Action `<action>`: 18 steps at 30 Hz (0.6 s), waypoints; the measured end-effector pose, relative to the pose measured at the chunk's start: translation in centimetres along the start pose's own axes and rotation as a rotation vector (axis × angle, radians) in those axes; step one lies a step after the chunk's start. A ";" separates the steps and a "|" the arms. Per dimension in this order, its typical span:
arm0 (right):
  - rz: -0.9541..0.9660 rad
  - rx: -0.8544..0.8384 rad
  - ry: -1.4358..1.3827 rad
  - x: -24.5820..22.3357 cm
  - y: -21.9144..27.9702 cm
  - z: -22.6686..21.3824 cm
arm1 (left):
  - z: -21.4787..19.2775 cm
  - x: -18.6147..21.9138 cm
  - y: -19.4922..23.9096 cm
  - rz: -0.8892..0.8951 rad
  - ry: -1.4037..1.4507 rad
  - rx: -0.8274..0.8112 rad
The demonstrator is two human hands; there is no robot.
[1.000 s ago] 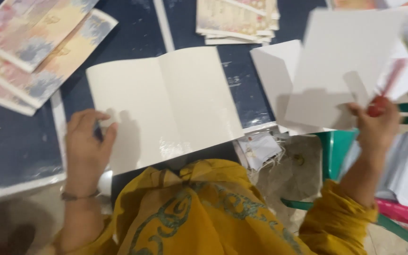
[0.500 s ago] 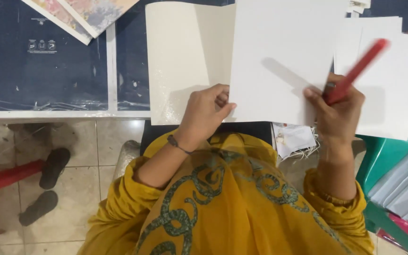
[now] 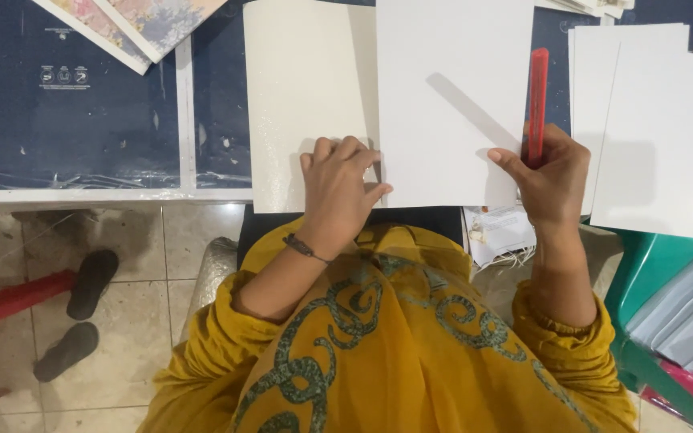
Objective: The person inserts a stack of white paper sheets into a floral-patterned book cover, then folds the cover over the pages and presses down on the spine to secure the binding. This process is repeated for multiple books on a dark blue table.
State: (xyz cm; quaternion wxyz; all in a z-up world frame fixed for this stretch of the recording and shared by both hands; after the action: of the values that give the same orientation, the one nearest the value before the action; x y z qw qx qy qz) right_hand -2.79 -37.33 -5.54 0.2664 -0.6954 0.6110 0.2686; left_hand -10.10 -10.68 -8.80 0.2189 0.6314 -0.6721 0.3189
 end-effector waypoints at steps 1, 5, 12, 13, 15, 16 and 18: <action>0.004 0.003 0.000 1.8 -0.3 0.5 | -0.7 0.5 -0.1 0.003 0.001 -0.004; -0.076 0.080 0.085 4.8 -1.0 1.0 | -0.9 0.9 -0.1 -0.058 0.116 -0.086; -0.052 0.062 0.120 5.3 -1.1 1.4 | -1.4 1.2 -0.1 0.001 0.126 -0.053; -0.043 0.078 0.133 4.9 -1.3 1.0 | -1.3 1.2 0.0 0.018 0.138 -0.061; -0.150 0.051 0.306 3.2 -1.3 0.8 | -1.0 0.4 0.0 -0.032 0.140 -0.035; -0.130 0.068 0.327 4.0 -1.2 1.0 | -0.6 0.3 0.1 -0.012 0.161 -0.051; -0.046 0.070 0.238 6.0 -1.2 1.9 | -0.6 -0.1 0.1 -0.009 0.088 -0.043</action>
State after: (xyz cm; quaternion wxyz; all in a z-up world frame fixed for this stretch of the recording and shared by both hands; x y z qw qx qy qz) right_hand -1.00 -40.16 -11.04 0.2221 -0.7263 0.6314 0.1565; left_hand -10.28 -10.18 -8.48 0.2630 0.6149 -0.6659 0.3308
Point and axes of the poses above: each hand's wrist, its own y-axis away from the middle knuckle, its own z-axis out of the palm, x = y × z, the point moved 10 cm from there along -y, towards the middle knuckle, and after that the axes turned 11 degrees about y, right-handed, at the moved point
